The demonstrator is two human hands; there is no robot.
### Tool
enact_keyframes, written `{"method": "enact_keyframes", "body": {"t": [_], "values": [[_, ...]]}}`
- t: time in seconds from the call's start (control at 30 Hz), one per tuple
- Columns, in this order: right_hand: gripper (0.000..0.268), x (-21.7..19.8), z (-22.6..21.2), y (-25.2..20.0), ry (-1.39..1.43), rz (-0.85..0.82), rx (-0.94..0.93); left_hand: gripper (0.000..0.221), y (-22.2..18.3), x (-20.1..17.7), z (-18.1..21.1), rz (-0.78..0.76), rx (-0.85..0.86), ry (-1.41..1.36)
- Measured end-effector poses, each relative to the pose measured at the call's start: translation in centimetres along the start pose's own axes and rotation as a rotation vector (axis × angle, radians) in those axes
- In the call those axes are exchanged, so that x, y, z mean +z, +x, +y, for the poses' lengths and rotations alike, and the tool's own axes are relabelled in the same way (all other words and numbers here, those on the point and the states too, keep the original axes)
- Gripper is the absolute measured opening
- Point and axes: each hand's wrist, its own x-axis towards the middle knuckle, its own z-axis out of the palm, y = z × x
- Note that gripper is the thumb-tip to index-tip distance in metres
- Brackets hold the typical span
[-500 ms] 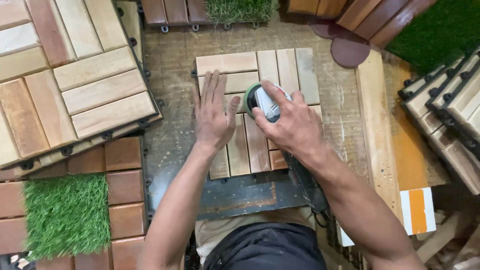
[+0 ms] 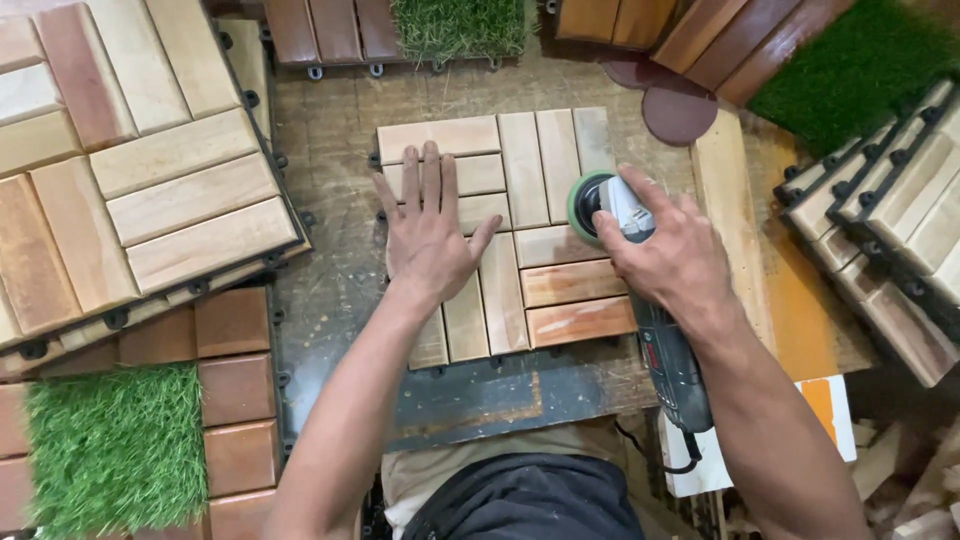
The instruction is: Sanding the surface of interlocking wooden floor tiles using a handheld orbital sander on a workbench.
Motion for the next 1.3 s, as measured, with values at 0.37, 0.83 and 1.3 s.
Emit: {"method": "enact_keyframes", "body": {"t": [0.37, 0.83, 1.3], "values": [[0.068, 0.0, 0.0, 3.3, 0.038, 0.030, -0.005, 0.101, 0.7, -0.7, -0.1, -0.103, 0.061, -0.027], [0.076, -1.3, -0.1, 7.9, 0.074, 0.043, -0.007, 0.099, 0.9, -1.8, 0.0, -0.163, 0.040, -0.052], [0.072, -1.4, -0.5, 10.7, 0.120, 0.079, -0.013, 0.099, 0.9, -1.9, 0.3, -0.151, 0.048, -0.029]]}}
